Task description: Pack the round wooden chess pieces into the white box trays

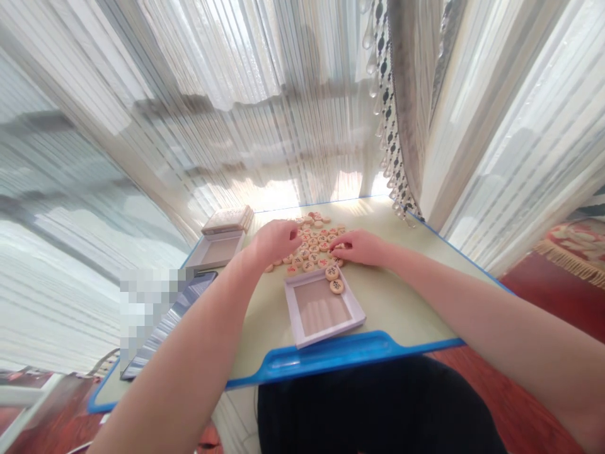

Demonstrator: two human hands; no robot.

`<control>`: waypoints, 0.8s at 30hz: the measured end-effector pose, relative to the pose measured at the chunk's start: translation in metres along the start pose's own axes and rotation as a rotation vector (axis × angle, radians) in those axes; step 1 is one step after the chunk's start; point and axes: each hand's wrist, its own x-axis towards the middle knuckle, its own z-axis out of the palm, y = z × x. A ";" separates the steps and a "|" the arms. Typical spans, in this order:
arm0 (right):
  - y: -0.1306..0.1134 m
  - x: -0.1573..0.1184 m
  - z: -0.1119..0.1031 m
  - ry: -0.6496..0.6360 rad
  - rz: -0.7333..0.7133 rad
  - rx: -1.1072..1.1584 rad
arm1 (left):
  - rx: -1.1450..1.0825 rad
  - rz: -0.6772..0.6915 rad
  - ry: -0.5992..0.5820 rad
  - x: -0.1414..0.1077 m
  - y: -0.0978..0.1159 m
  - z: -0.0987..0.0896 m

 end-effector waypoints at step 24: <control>-0.004 -0.001 0.001 0.042 0.000 -0.060 | -0.133 -0.118 -0.240 -0.006 -0.048 -0.015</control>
